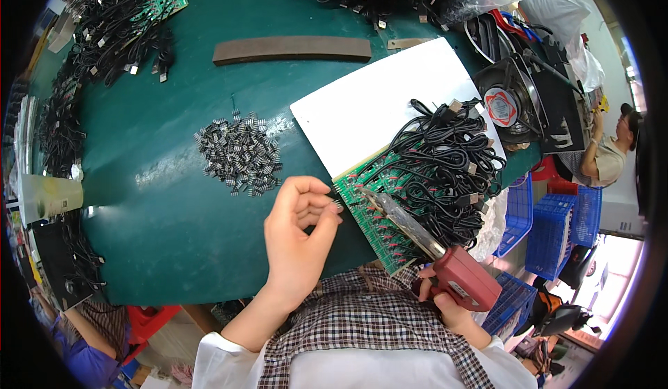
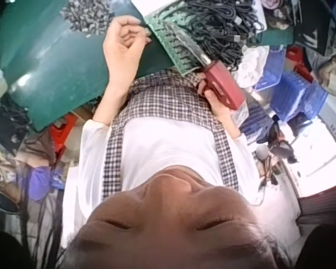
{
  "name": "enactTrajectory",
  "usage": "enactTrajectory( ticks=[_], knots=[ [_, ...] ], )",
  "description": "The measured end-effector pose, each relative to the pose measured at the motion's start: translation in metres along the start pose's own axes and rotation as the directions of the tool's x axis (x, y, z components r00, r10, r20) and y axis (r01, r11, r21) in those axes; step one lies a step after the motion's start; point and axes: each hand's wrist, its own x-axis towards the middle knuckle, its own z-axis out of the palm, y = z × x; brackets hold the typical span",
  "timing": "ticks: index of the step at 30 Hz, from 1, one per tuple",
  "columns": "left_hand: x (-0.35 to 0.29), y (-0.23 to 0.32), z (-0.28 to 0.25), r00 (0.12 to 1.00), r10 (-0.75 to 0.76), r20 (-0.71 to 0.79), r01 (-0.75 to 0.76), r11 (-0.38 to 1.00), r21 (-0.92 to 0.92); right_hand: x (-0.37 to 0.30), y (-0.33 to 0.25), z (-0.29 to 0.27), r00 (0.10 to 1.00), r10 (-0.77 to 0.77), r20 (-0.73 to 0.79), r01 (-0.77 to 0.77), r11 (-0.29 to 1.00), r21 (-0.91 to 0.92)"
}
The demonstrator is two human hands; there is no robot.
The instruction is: The person assembles electronic components and wire bundles onto a circuit board using a hand-soldering-iron-style tool.
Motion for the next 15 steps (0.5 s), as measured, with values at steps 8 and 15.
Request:
enactTrajectory(
  ticks=[8,15],
  knots=[
    [-0.001,0.005,-0.019,0.998,-0.002,-0.065,-0.003,0.997,-0.073,-0.001,0.006,-0.005,0.997,-0.043,0.062,0.048,0.996,-0.081],
    [-0.009,0.0,0.003,0.761,0.594,0.262,-0.624,0.556,0.55,-0.002,-0.002,0.003,0.996,-0.078,-0.036,0.078,0.997,-0.004]
  ],
)
